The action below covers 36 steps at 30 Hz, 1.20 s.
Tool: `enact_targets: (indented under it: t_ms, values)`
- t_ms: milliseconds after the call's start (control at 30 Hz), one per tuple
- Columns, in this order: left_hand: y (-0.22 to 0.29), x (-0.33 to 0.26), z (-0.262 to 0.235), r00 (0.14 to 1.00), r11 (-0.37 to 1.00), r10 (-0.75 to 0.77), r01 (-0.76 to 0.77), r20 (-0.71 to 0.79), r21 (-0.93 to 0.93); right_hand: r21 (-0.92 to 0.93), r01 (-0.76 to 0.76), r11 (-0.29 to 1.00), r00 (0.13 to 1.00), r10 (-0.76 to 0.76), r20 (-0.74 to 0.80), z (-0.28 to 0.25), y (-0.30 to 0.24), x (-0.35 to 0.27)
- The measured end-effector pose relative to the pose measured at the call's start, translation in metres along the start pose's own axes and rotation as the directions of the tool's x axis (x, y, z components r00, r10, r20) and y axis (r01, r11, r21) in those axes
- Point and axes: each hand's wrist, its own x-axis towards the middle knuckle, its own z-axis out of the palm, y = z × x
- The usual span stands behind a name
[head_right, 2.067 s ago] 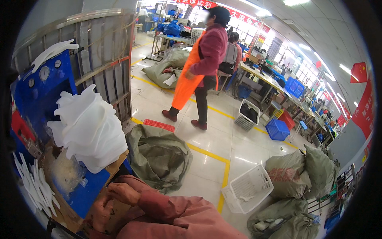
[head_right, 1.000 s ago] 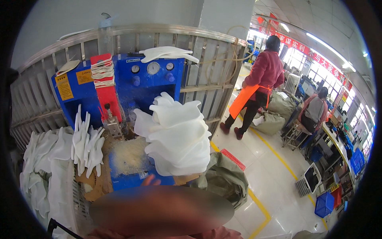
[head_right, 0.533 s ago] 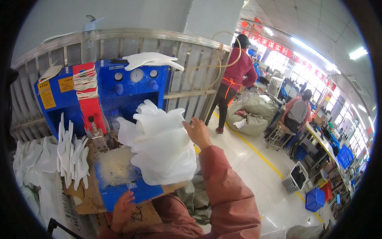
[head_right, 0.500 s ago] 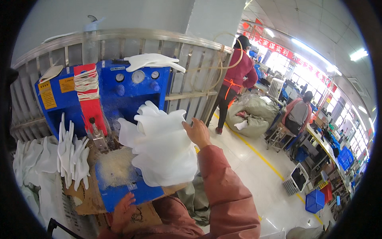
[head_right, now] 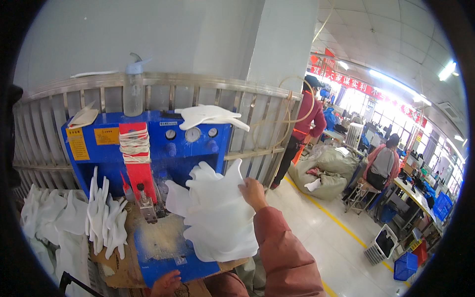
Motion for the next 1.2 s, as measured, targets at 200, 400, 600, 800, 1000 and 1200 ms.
enact_targets:
  t_ms: [200, 400, 600, 800, 1000, 1200]
  values:
    - [0.016, 0.008, 0.007, 0.991, 0.988, -0.084, 0.096, -0.108, 0.117, 0.475, -0.080, 0.876, 0.997, 0.066, 0.046, -0.028, -0.031, -0.025]
    - [0.061, 0.028, 0.057, 0.985, 0.957, 0.040, 0.011, -0.170, 0.288, 0.906, 0.066, 0.419, 0.997, 0.006, -0.075, -0.070, -0.050, -0.123]
    - [0.113, 0.034, 0.105, 0.954, 0.992, -0.103, 0.078, -0.281, -0.100, 0.897, -0.186, 0.402, 0.983, 0.085, 0.166, -0.035, -0.045, -0.258]
    - [0.128, 0.031, 0.117, 0.899, 0.987, -0.153, 0.156, -0.410, -0.026, 0.846, -0.436, 0.308, 0.888, -0.004, 0.460, 0.004, -0.045, -0.322]
    - [0.137, 0.021, 0.099, 0.861, 0.978, -0.080, 0.166, -0.503, 0.128, 0.708, -0.619, 0.339, 0.730, -0.083, 0.678, -0.006, -0.048, -0.326]
    - [0.136, 0.018, 0.097, 0.852, 0.970, -0.077, 0.184, -0.518, 0.159, 0.701, -0.549, 0.456, 0.748, -0.108, 0.655, -0.034, -0.069, -0.316]
